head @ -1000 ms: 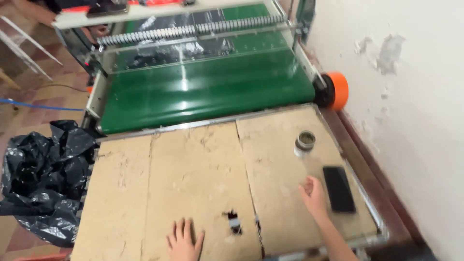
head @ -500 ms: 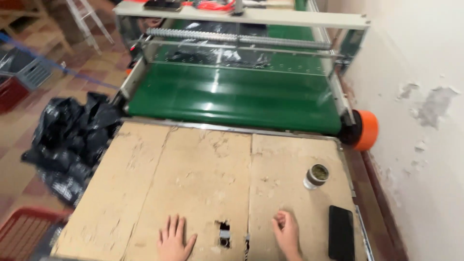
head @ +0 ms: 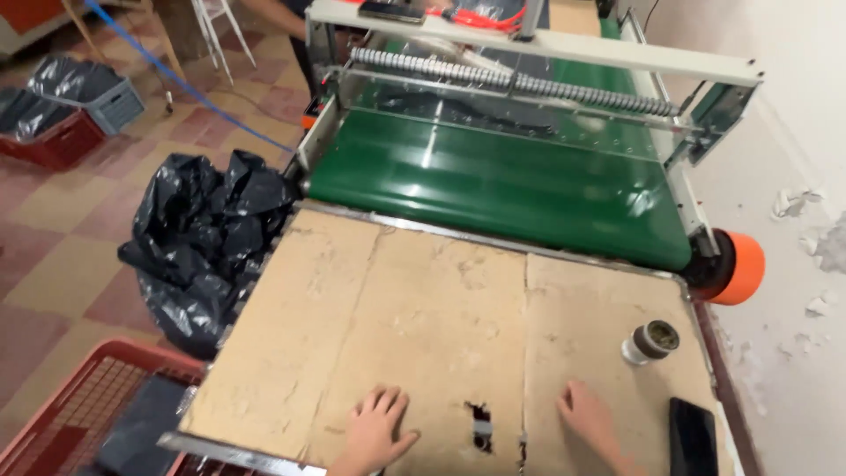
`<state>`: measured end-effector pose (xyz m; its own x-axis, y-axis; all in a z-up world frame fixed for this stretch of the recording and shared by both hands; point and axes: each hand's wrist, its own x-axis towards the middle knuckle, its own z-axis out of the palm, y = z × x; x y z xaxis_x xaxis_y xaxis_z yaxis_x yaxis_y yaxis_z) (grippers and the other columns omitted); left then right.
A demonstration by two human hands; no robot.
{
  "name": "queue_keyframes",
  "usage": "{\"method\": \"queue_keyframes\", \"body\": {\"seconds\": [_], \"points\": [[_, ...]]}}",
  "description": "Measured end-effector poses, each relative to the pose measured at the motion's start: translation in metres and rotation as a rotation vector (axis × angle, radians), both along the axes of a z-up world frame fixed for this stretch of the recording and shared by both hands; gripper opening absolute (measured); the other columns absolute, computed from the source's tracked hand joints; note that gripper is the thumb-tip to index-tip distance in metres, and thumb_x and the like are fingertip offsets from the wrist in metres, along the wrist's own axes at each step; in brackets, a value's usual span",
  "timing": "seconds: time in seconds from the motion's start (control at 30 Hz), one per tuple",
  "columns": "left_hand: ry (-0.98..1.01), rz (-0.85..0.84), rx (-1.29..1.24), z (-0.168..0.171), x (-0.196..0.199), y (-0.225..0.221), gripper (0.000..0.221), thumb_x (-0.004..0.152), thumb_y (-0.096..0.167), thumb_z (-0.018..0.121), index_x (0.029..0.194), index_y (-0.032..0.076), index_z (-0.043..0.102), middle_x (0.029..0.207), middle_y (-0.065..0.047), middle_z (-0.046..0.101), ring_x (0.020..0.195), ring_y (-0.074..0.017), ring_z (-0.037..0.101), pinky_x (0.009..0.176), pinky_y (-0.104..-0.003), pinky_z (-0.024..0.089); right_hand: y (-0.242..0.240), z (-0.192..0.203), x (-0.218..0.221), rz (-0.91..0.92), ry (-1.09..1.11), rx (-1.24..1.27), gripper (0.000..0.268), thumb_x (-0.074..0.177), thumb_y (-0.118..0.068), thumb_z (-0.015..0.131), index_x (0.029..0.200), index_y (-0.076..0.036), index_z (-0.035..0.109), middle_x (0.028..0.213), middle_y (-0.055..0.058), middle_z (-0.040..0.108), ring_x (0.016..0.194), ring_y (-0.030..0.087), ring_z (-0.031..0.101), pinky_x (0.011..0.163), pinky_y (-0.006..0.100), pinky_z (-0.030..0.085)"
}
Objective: Picking up plastic bags from a conveyor belt, folding them neatly, and placing them into a collection basket.
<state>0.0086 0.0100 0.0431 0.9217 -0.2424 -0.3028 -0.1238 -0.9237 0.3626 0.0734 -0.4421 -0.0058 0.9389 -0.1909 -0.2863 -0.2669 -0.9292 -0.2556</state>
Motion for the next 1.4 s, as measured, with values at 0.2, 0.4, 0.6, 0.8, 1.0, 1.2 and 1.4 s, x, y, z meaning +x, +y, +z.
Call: {"method": "queue_keyframes", "body": {"seconds": [0.2,0.4,0.6,0.8,1.0,1.2,1.4], "points": [[-0.141,-0.167,-0.094,-0.038,0.014,0.031,0.068,0.077,0.065,0.069,0.134,0.031,0.054,0.143,0.009,0.043,0.135,-0.0197,0.028,0.087,-0.059,0.042,0.059,0.014,0.017,0.094,0.066,-0.174,0.019,0.085,-0.039,0.059,0.079,-0.021,0.06,0.087,0.002,0.071,0.086,0.024,0.067,0.076,0.04,0.05],[-0.484,-0.476,-0.149,-0.012,0.003,0.053,0.074,0.075,0.049,0.079,0.131,0.008,0.052,0.142,-0.015,0.046,0.121,-0.0374,0.042,0.069,-0.051,0.04,0.134,0.01,-0.021,0.066,-0.102,-0.253,0.037,0.091,-0.053,0.054,0.112,-0.023,0.061,0.116,-0.004,0.061,0.109,0.018,0.057,0.089,0.033,0.053],[-0.668,-0.387,-0.222,-0.027,-0.001,0.055,0.063,0.071,0.052,0.071,0.123,0.018,0.061,0.138,-0.004,0.057,0.121,-0.0325,0.051,0.073,-0.048,0.041,0.14,-0.03,-0.05,-0.049,-0.491,-0.352,0.052,0.085,-0.042,0.055,0.134,-0.026,0.061,0.139,-0.001,0.06,0.118,0.026,0.06,0.099,0.042,0.049],[-0.348,-0.298,-0.404,-0.022,0.007,0.06,0.049,0.081,0.042,0.073,0.122,0.017,0.062,0.141,-0.002,0.053,0.129,-0.0308,0.041,0.079,-0.052,0.041,0.135,-0.038,-0.045,-0.008,-0.485,-0.322,0.053,0.084,-0.04,0.056,0.135,-0.026,0.06,0.141,-0.003,0.058,0.129,0.022,0.054,0.105,0.041,0.047],[-0.211,-0.104,-0.749,-0.018,0.048,0.062,0.032,0.083,0.035,0.065,0.104,0.013,0.072,0.109,-0.003,0.072,0.108,-0.0253,0.055,0.095,-0.038,0.047,0.132,-0.04,-0.047,0.038,-0.626,-0.374,0.05,0.084,-0.039,0.057,0.132,-0.024,0.062,0.138,-0.002,0.06,0.118,0.025,0.058,0.099,0.04,0.049],[-0.289,-0.09,-0.79,-0.038,0.135,0.073,0.014,0.09,0.023,0.062,0.098,0.015,0.07,0.098,-0.002,0.07,0.09,-0.0213,0.064,0.082,-0.035,0.048,0.133,-0.032,-0.048,-0.046,-0.457,-0.251,0.049,0.087,-0.042,0.056,0.133,-0.025,0.061,0.137,-0.003,0.06,0.125,0.022,0.056,0.104,0.042,0.046],[-0.51,0.007,-0.528,-0.02,0.157,0.088,0.024,0.094,0.031,0.058,0.098,0.011,0.071,0.097,-0.005,0.07,0.095,-0.0262,0.06,0.084,-0.038,0.048,0.131,-0.031,-0.049,-0.003,-0.536,-0.235,0.049,0.086,-0.042,0.058,0.131,-0.024,0.063,0.135,-0.003,0.061,0.124,0.023,0.056,0.105,0.044,0.043]]}}
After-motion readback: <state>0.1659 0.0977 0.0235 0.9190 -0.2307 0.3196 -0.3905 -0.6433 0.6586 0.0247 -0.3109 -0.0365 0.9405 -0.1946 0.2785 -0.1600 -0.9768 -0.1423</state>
